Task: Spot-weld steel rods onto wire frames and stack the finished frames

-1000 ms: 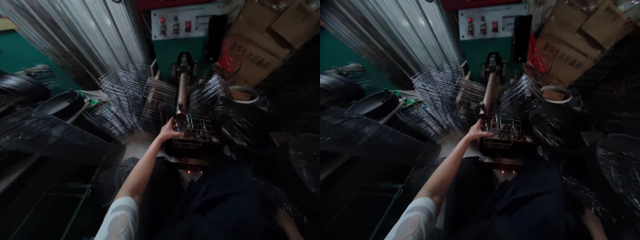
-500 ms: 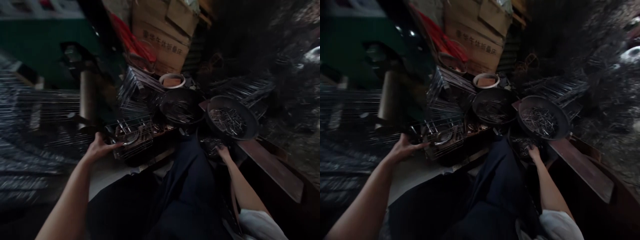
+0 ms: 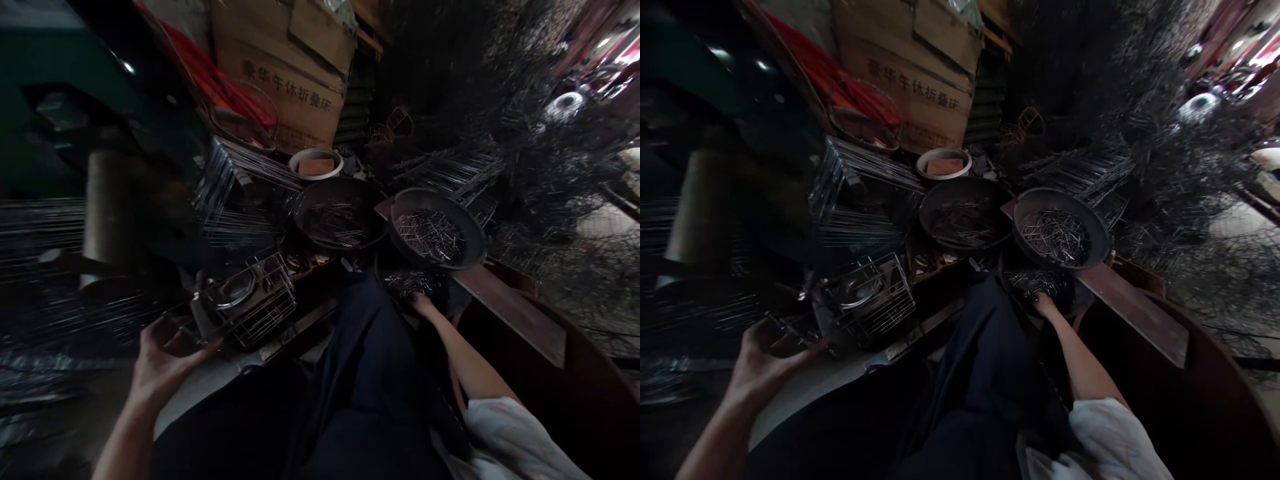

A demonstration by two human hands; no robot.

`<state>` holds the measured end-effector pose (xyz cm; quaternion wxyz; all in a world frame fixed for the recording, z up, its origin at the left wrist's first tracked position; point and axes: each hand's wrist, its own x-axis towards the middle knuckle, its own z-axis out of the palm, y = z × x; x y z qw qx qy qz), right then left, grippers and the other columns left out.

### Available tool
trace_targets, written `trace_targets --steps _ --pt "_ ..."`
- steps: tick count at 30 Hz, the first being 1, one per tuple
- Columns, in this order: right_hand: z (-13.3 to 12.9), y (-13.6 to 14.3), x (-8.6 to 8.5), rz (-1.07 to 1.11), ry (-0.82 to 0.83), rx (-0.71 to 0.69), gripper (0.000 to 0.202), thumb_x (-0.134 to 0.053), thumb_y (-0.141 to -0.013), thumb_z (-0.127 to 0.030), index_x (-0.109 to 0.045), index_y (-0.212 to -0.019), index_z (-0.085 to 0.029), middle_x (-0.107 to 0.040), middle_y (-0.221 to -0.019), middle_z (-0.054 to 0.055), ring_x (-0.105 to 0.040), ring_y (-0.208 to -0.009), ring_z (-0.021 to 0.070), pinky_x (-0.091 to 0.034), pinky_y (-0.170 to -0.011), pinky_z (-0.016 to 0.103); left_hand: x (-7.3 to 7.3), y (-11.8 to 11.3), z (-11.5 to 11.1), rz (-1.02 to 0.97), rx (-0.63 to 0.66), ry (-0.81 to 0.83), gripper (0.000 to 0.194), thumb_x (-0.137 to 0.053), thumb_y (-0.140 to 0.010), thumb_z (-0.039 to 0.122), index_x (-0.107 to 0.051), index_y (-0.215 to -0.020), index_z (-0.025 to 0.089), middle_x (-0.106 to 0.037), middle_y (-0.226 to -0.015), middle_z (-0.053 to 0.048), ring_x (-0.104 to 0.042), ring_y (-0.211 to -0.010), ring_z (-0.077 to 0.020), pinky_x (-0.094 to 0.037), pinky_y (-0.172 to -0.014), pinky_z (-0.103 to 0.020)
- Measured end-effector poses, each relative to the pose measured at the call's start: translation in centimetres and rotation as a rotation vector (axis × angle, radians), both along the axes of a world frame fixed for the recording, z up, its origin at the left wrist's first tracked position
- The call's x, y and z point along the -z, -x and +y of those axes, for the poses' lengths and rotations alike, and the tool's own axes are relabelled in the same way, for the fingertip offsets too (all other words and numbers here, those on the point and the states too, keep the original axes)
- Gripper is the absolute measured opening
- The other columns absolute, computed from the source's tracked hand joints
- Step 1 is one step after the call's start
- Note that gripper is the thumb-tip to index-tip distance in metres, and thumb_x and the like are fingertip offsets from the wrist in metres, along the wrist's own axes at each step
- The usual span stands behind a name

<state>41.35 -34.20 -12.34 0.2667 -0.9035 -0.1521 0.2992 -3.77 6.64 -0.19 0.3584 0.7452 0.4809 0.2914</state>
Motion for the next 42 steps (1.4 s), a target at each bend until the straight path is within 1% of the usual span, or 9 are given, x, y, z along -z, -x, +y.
trace_targets --steps 5,10,12,14,16,20,23,28,42 --pt "1.6 0.8 -5.1 -0.022 -0.162 -0.006 0.034 -0.067 -0.089 -0.043 -0.066 -0.097 -0.010 -0.069 -0.082 0.008 -0.063 -0.070 0.0172 -0.053 -0.062 0.030 0.5 0.0 -3.0 -0.138 0.058 0.099 0.099 -0.093 -0.040 0.042 -0.043 -0.125 0.040 -0.059 -0.134 0.004 -0.060 -0.122 -0.0400 -0.056 -0.097 -0.064" --pt "10.4 5.1 -14.4 0.211 -0.589 -0.193 0.044 -0.073 -0.080 -0.053 -0.062 -0.098 -0.014 -0.067 -0.068 0.002 -0.046 -0.041 0.0069 -0.034 -0.038 0.021 1.1 0.0 -4.3 -0.196 0.118 0.181 0.103 -0.093 -0.048 0.041 -0.037 -0.132 0.026 -0.052 -0.139 -0.014 -0.061 -0.123 -0.0363 -0.050 -0.104 -0.057" --pt "14.5 8.5 -18.8 0.351 -0.675 -0.358 0.041 -0.074 -0.082 -0.049 -0.064 -0.101 -0.014 -0.066 -0.066 0.001 -0.049 -0.040 0.0076 -0.037 -0.038 0.020 1.3 0.2 -4.6 -0.238 0.113 0.183 0.102 -0.092 -0.048 0.039 -0.036 -0.132 0.024 -0.050 -0.140 -0.016 -0.058 -0.126 -0.0350 -0.046 -0.108 -0.055" --pt "17.9 12.1 -22.5 0.485 -0.675 -0.674 0.041 -0.071 -0.085 -0.047 -0.066 -0.108 -0.014 -0.073 -0.082 0.006 -0.066 -0.060 0.0139 -0.053 -0.057 0.025 1.4 0.5 -5.0 -0.275 0.120 0.182 0.102 -0.092 -0.049 0.038 -0.035 -0.133 0.024 -0.049 -0.140 -0.015 -0.057 -0.127 -0.0337 -0.045 -0.110 -0.053" --pt "20.6 15.2 -24.6 0.485 -0.622 -1.021 0.040 -0.068 -0.089 -0.045 -0.068 -0.117 -0.016 -0.074 -0.100 0.008 -0.070 -0.086 0.0188 -0.056 -0.078 0.032 1.5 1.0 -5.4 -0.297 0.126 0.185 0.103 -0.092 -0.050 0.036 -0.034 -0.134 0.026 -0.050 -0.140 -0.014 -0.058 -0.127 -0.0325 -0.045 -0.110 -0.053" --pt "24.6 19.1 -24.1 -0.034 -0.632 -1.400 0.024 -0.059 -0.097 -0.037 -0.072 -0.106 -0.019 -0.073 -0.097 0.005 -0.066 -0.091 0.0183 -0.051 -0.084 0.033 2.1 2.1 -5.9 -0.336 0.100 0.196 0.106 -0.092 -0.048 0.034 -0.033 -0.136 0.026 -0.047 -0.142 -0.014 -0.056 -0.128 -0.0321 -0.043 -0.111 -0.052" --pt "26.2 20.8 -21.8 -0.462 -0.648 -1.489 0.019 -0.057 -0.099 -0.030 -0.070 -0.099 -0.017 -0.071 -0.089 0.006 -0.063 -0.086 0.0201 -0.049 -0.087 0.037 2.4 2.7 -6.1 -0.373 0.077 0.216 0.106 -0.093 -0.048 0.035 -0.034 -0.136 0.025 -0.046 -0.143 -0.015 -0.055 -0.129 -0.0329 -0.043 -0.111 -0.052" --pt "26.3 22.5 -19.6 -0.871 -0.572 -1.514 0.031 -0.051 -0.097 -0.015 -0.065 -0.125 -0.016 -0.072 -0.109 0.012 -0.059 -0.101 0.0273 -0.051 -0.085 0.041 1.9 2.9 -6.3 -0.452 0.061 0.244 0.104 -0.093 -0.048 0.032 -0.034 -0.134 0.025 -0.046 -0.143 -0.015 -0.054 -0.130 -0.0329 -0.043 -0.111 -0.052" --pt "27.7 22.8 -18.1 -0.903 -0.721 -1.495 0.038 -0.052 -0.095 -0.011 -0.064 -0.130 -0.020 -0.073 -0.117 0.009 -0.063 -0.103 0.0251 -0.053 -0.089 0.041 2.3 3.4 -5.9 -0.424 -0.025 0.132 0.109 -0.093 -0.047 0.036 -0.034 -0.138 0.025 -0.050 -0.141 -0.013 -0.055 -0.130 -0.0315 -0.042 -0.114 -0.047"
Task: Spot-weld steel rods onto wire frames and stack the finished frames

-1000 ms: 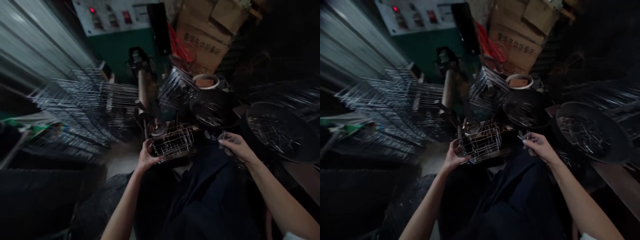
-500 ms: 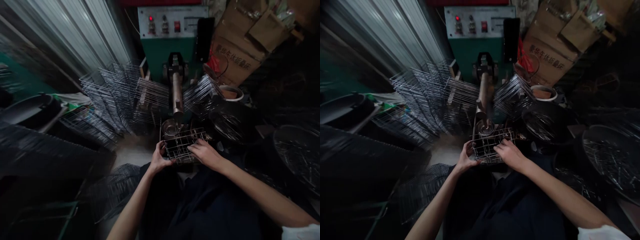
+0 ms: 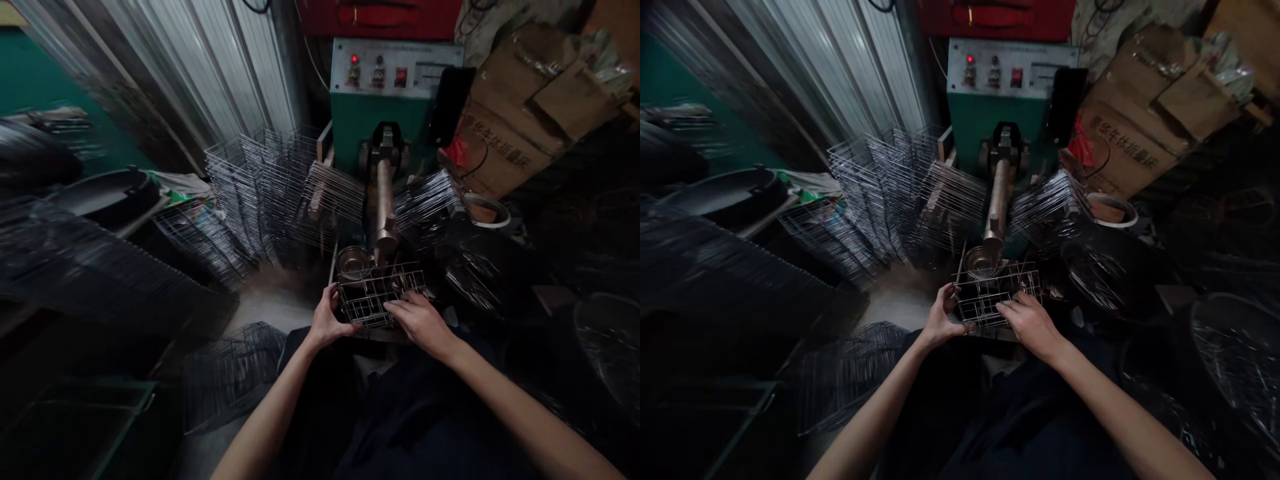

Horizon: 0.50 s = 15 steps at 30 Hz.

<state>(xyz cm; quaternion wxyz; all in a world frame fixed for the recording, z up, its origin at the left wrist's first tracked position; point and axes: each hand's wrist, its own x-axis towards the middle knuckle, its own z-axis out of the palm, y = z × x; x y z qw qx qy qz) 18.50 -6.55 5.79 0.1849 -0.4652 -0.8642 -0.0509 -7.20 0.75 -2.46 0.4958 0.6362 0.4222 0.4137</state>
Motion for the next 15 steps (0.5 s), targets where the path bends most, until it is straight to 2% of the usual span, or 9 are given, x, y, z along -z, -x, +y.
trace_targets --steps 10,15 --pt "0.3 0.1 -0.3 -0.057 -0.073 -0.057 0.042 -0.043 -0.094 -0.003 -0.061 -0.131 -0.012 -0.071 -0.120 0.012 -0.065 -0.106 0.0241 -0.051 -0.101 0.045 0.2 0.0 0.3 -0.068 0.025 0.001 0.106 -0.093 -0.050 0.033 -0.035 -0.138 0.025 -0.051 -0.140 -0.014 -0.057 -0.127 -0.0320 -0.041 -0.114 -0.050" --pt "1.0 0.2 -0.6 -0.091 -0.094 -0.060 0.043 -0.045 -0.091 -0.003 -0.062 -0.131 -0.010 -0.071 -0.117 0.014 -0.064 -0.106 0.0257 -0.051 -0.101 0.045 -0.2 0.1 1.1 -0.059 0.023 -0.003 0.104 -0.092 -0.051 0.035 -0.035 -0.138 0.024 -0.051 -0.141 -0.014 -0.057 -0.128 -0.0324 -0.043 -0.113 -0.049"
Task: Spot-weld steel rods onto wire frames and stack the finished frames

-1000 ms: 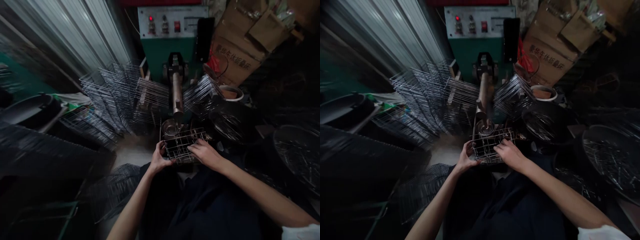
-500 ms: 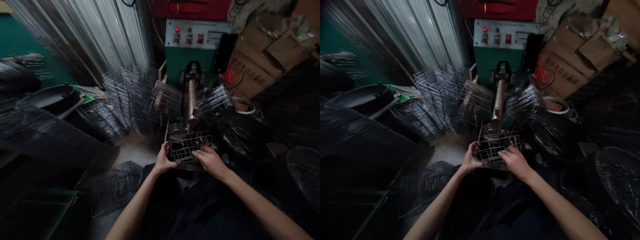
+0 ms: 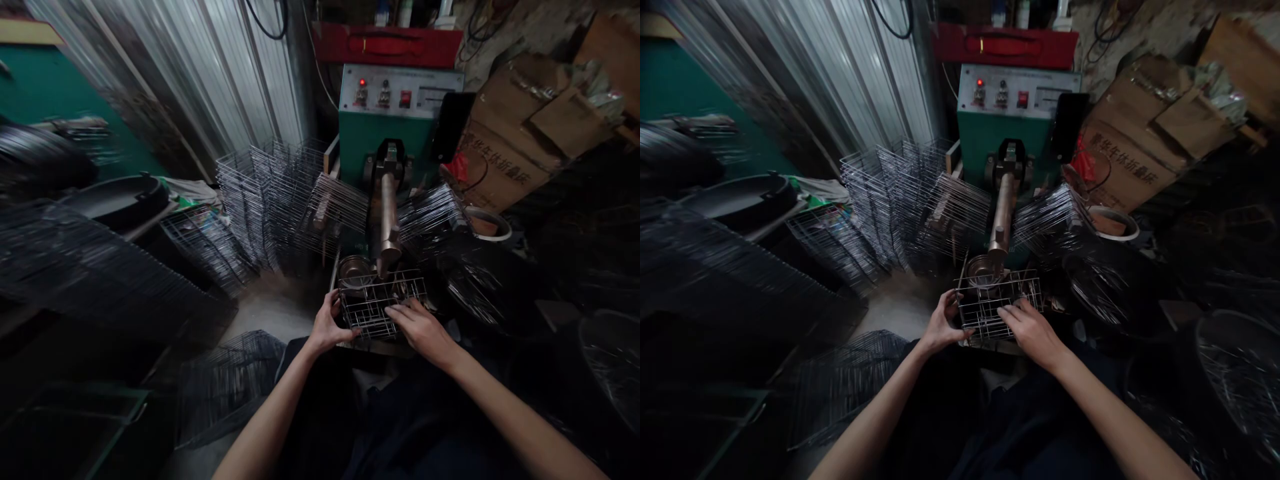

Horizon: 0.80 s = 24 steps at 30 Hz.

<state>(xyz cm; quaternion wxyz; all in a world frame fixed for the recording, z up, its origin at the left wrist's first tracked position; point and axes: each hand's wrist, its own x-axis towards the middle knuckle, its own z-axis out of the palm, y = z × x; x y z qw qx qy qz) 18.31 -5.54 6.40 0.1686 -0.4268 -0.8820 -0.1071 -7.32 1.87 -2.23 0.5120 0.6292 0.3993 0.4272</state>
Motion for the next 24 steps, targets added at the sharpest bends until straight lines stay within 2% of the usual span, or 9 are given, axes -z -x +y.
trace_targets --steps 6,10,14,19,24 --pt "1.2 0.0 -0.2 0.049 0.037 0.019 0.047 -0.045 -0.091 -0.002 -0.058 -0.134 -0.015 -0.068 -0.119 0.011 -0.060 -0.108 0.0246 -0.052 -0.099 0.043 -0.6 -0.3 1.0 -0.043 -0.003 0.027 0.102 -0.092 -0.048 0.031 -0.038 -0.134 0.022 -0.052 -0.138 -0.014 -0.059 -0.125 -0.0325 -0.046 -0.110 -0.050" --pt "1.2 0.3 -0.4 0.118 0.050 0.079 0.036 -0.049 -0.092 -0.003 -0.063 -0.123 -0.015 -0.067 -0.111 0.011 -0.056 -0.103 0.0249 -0.052 -0.092 0.037 -0.7 -0.2 1.1 -0.046 0.019 -0.007 0.097 -0.091 -0.053 0.029 -0.039 -0.135 0.023 -0.054 -0.135 -0.012 -0.062 -0.120 -0.0300 -0.049 -0.106 -0.050" --pt "1.7 0.7 -0.6 0.153 0.025 0.163 0.014 -0.052 -0.098 -0.018 -0.065 -0.098 -0.017 -0.063 -0.095 0.009 -0.053 -0.088 0.0240 -0.049 -0.085 0.038 -0.6 0.0 2.2 -0.018 0.016 -0.033 0.099 -0.092 -0.052 0.029 -0.040 -0.135 0.023 -0.053 -0.135 -0.012 -0.061 -0.121 -0.0304 -0.049 -0.106 -0.049" --pt "3.9 0.8 -0.5 0.177 -0.064 0.260 0.016 -0.053 -0.099 -0.022 -0.065 -0.090 -0.017 -0.059 -0.087 0.009 -0.051 -0.086 0.0237 -0.046 -0.081 0.035 -1.3 -0.3 4.6 -0.051 0.006 0.014 0.096 -0.092 -0.052 0.032 -0.041 -0.133 0.022 -0.054 -0.136 -0.014 -0.062 -0.120 -0.0310 -0.049 -0.105 -0.050" --pt "4.8 0.5 -0.3 0.235 -0.052 0.298 0.018 -0.057 -0.098 -0.030 -0.066 -0.087 -0.019 -0.059 -0.088 0.008 -0.051 -0.085 0.0226 -0.045 -0.081 0.033 -1.4 -0.5 5.1 -0.050 0.004 0.061 0.097 -0.094 -0.050 0.033 -0.042 -0.131 0.020 -0.052 -0.138 -0.016 -0.061 -0.121 -0.0323 -0.049 -0.106 -0.052"
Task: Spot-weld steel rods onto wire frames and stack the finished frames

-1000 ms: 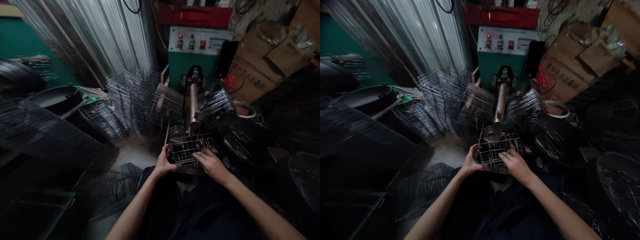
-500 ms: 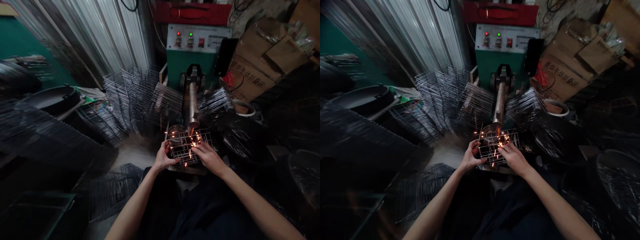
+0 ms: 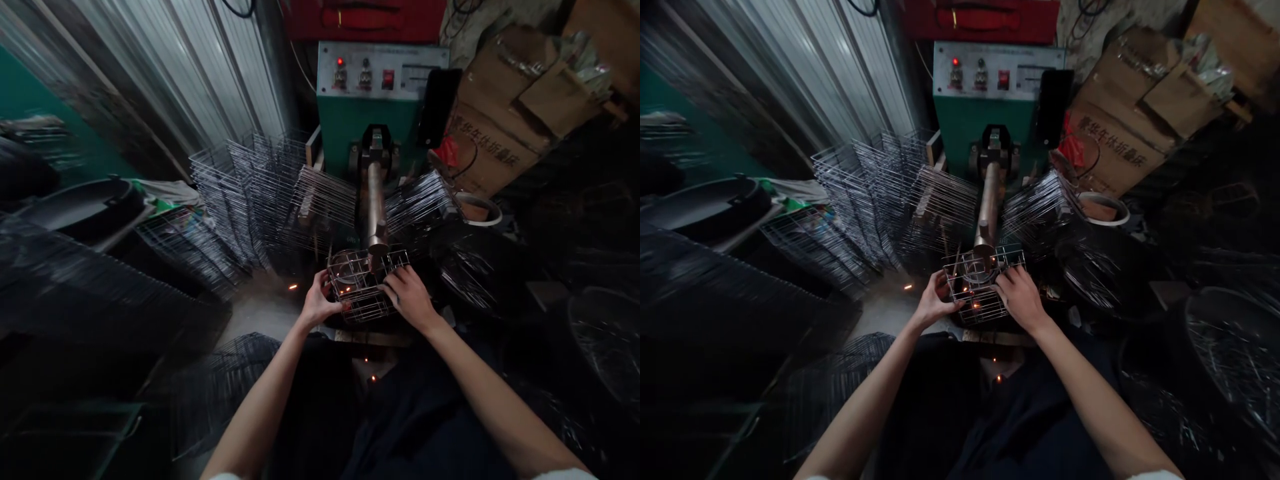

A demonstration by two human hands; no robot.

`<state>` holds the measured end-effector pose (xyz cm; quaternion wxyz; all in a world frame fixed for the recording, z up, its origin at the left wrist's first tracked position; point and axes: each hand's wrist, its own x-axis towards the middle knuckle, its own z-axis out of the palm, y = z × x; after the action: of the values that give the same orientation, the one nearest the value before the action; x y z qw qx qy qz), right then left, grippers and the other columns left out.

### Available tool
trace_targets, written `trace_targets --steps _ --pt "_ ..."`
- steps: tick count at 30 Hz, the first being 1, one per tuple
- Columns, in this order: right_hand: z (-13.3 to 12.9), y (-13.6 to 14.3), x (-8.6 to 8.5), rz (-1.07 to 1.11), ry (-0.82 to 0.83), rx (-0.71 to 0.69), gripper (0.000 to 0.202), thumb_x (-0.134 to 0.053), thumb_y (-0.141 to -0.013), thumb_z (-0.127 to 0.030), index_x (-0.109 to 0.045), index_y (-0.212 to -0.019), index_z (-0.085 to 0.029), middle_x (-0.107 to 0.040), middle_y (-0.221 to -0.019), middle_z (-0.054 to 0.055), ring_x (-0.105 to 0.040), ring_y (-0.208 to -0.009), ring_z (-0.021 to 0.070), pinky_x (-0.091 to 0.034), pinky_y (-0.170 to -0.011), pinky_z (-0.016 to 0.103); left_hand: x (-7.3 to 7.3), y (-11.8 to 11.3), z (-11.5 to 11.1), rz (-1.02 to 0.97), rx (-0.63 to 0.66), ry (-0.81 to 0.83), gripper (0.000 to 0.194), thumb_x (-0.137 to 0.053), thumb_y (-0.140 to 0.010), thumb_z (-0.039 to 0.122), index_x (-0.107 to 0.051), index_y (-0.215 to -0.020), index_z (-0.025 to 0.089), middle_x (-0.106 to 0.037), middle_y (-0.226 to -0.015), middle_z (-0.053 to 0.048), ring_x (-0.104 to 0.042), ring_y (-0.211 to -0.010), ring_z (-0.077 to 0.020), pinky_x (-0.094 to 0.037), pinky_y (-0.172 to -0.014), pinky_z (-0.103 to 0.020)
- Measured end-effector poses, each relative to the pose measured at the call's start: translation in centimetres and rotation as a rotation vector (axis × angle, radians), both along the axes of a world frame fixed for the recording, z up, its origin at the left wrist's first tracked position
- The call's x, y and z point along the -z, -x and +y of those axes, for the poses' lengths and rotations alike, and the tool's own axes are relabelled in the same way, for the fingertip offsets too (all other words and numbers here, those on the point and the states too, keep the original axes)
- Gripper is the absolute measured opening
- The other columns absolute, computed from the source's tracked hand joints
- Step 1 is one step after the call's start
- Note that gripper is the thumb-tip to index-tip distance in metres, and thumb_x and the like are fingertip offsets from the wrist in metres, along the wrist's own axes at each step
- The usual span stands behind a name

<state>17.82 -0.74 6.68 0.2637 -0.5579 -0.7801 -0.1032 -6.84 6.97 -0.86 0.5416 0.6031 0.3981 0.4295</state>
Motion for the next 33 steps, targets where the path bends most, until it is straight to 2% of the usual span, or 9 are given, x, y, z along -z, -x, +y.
trace_targets --steps 3,7,11,14,18,20,22,27,33 --pt "0.2 -0.2 0.0 -0.014 -0.006 0.023 0.019 -0.057 -0.098 -0.030 -0.066 -0.086 -0.018 -0.060 -0.087 0.008 -0.052 -0.085 0.0234 -0.045 -0.080 0.034 0.1 0.0 0.6 -0.025 0.004 0.005 0.098 -0.095 -0.049 0.033 -0.042 -0.131 0.021 -0.053 -0.137 -0.015 -0.061 -0.121 -0.0324 -0.048 -0.106 -0.053" --pt "1.6 -0.2 -0.2 -0.044 -0.014 0.034 0.017 -0.057 -0.097 -0.027 -0.067 -0.086 -0.017 -0.061 -0.085 0.009 -0.053 -0.085 0.0243 -0.046 -0.081 0.036 -0.5 0.0 2.6 -0.006 0.026 0.034 0.097 -0.094 -0.050 0.035 -0.043 -0.131 0.019 -0.054 -0.135 -0.016 -0.061 -0.120 -0.0335 -0.048 -0.105 -0.055" --pt "2.8 -0.3 -0.8 0.019 0.036 -0.034 0.017 -0.056 -0.097 -0.024 -0.067 -0.085 -0.018 -0.063 -0.085 0.009 -0.055 -0.084 0.0242 -0.048 -0.081 0.036 -0.9 -0.1 4.1 -0.024 0.066 0.023 0.096 -0.093 -0.053 0.034 -0.042 -0.134 0.019 -0.052 -0.137 -0.017 -0.061 -0.119 -0.0346 -0.048 -0.104 -0.058" --pt "1.7 -1.6 -1.2 0.192 0.064 -0.074 0.015 -0.054 -0.098 -0.022 -0.068 -0.093 -0.020 -0.065 -0.092 0.009 -0.059 -0.090 0.0244 -0.050 -0.081 0.036 0.2 0.4 4.2 -0.075 0.157 0.011 0.100 -0.091 -0.058 0.034 -0.037 -0.142 0.026 -0.045 -0.146 -0.016 -0.056 -0.126 -0.0353 -0.045 -0.107 -0.061" --pt "-2.2 -4.9 -1.1 0.504 0.095 0.026 0.016 -0.053 -0.096 -0.020 -0.068 -0.102 -0.021 -0.070 -0.102 0.007 -0.065 -0.095 0.0219 -0.051 -0.085 0.034 3.4 1.2 3.5 -0.056 0.257 0.056 0.138 -0.096 -0.045 0.028 -0.012 -0.154 0.033 -0.019 -0.161 -0.017 -0.030 -0.146 -0.0409 -0.030 -0.117 -0.062" --pt "-4.2 -6.6 -0.5 0.664 0.123 0.126 0.016 -0.056 -0.094 -0.024 -0.069 -0.103 -0.022 -0.072 -0.102 0.006 -0.068 -0.094 0.0213 -0.052 -0.085 0.034 4.7 1.3 3.2 -0.015 0.243 0.121 0.143 -0.096 -0.046 0.029 -0.004 -0.155 0.035 -0.014 -0.162 -0.018 -0.026 -0.148 -0.0421 -0.028 -0.116 -0.064" --pt "-6.0 -7.7 0.4 0.805 0.150 0.210 0.017 -0.059 -0.093 -0.030 -0.069 -0.105 -0.022 -0.073 -0.100 0.006 -0.069 -0.091 0.0211 -0.053 -0.084 0.034 5.2 1.1 3.2 -0.017 0.214 0.161 0.137 -0.095 -0.052 0.030 -0.004 -0.155 0.038 -0.016 -0.161 -0.017 -0.032 -0.145 -0.0415 -0.033 -0.114 -0.064" --pt "-9.0 -9.5 2.7 0.971 0.167 0.301 0.025 -0.065 -0.089 -0.041 -0.069 -0.100 -0.019 -0.073 -0.097 0.008 -0.071 -0.082 0.0202 -0.057 -0.077 0.033 4.0 -0.2 3.6 -0.076 0.170 0.135 0.118 -0.094 -0.052 0.027 -0.024 -0.147 0.036 -0.037 -0.148 -0.013 -0.054 -0.127 -0.0344 -0.047 -0.105 -0.057" --pt "-11.6 -11.9 6.8 1.060 0.211 0.432 0.035 -0.072 -0.078 -0.052 -0.069 -0.093 -0.020 -0.074 -0.086 0.009 -0.071 -0.073 0.0225 -0.061 -0.070 0.035 3.7 -0.9 3.2 -0.124 0.205 0.183 0.106 -0.093 -0.053 0.027 -0.031 -0.139 0.030 -0.047 -0.136 -0.011 -0.066 -0.106 -0.0255 -0.054 -0.097 -0.055"
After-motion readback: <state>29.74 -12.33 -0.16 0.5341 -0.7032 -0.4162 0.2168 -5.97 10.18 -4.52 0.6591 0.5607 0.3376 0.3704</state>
